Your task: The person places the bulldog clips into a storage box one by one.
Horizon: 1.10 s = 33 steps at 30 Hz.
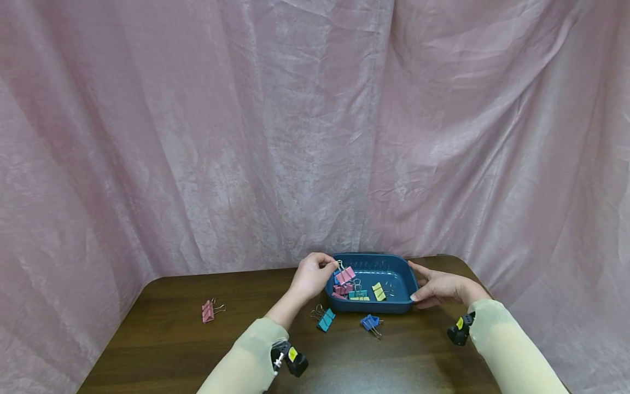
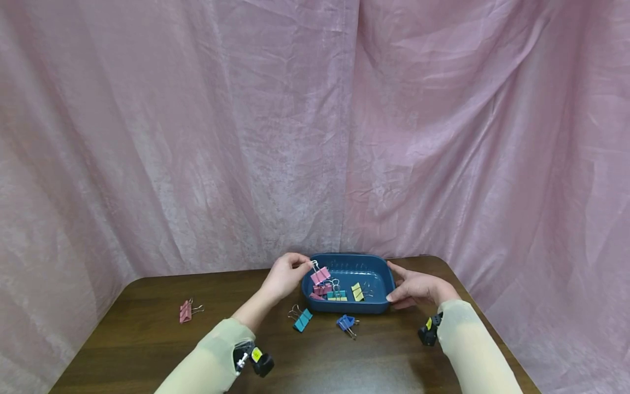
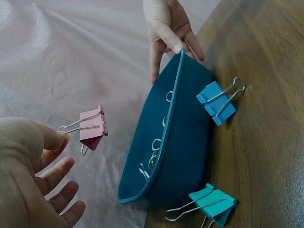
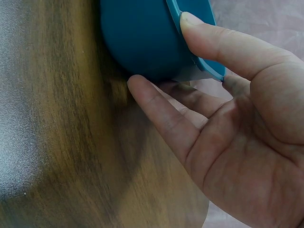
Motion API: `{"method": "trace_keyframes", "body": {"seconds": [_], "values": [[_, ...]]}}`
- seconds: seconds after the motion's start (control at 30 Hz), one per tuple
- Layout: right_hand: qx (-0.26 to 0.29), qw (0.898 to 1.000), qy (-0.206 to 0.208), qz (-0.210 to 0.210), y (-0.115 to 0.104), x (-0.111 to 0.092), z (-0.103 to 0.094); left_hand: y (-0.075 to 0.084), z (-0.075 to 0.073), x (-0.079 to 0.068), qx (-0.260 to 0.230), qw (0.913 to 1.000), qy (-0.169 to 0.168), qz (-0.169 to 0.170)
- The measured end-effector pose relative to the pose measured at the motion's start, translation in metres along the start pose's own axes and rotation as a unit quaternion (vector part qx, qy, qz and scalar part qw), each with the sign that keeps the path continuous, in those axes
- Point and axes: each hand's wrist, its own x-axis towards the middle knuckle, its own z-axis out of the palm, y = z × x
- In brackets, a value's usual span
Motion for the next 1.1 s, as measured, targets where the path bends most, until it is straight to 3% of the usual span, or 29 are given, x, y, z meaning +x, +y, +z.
{"method": "trace_keyframes", "body": {"seconds": [0.5,0.87,1.1], "values": [[0.002,1.000,0.007,0.002,0.001,0.000,0.000,0.003,0.015,0.007,0.029,0.9992,0.015,-0.024],[0.005,1.000,-0.010,-0.007,0.001,0.001,0.000,0.002,0.029,0.008,0.033,0.9986,0.010,-0.040],[0.006,1.000,-0.012,-0.005,0.000,0.001,0.000,0.007,0.044,0.010,0.036,0.9983,0.007,-0.046]]}}
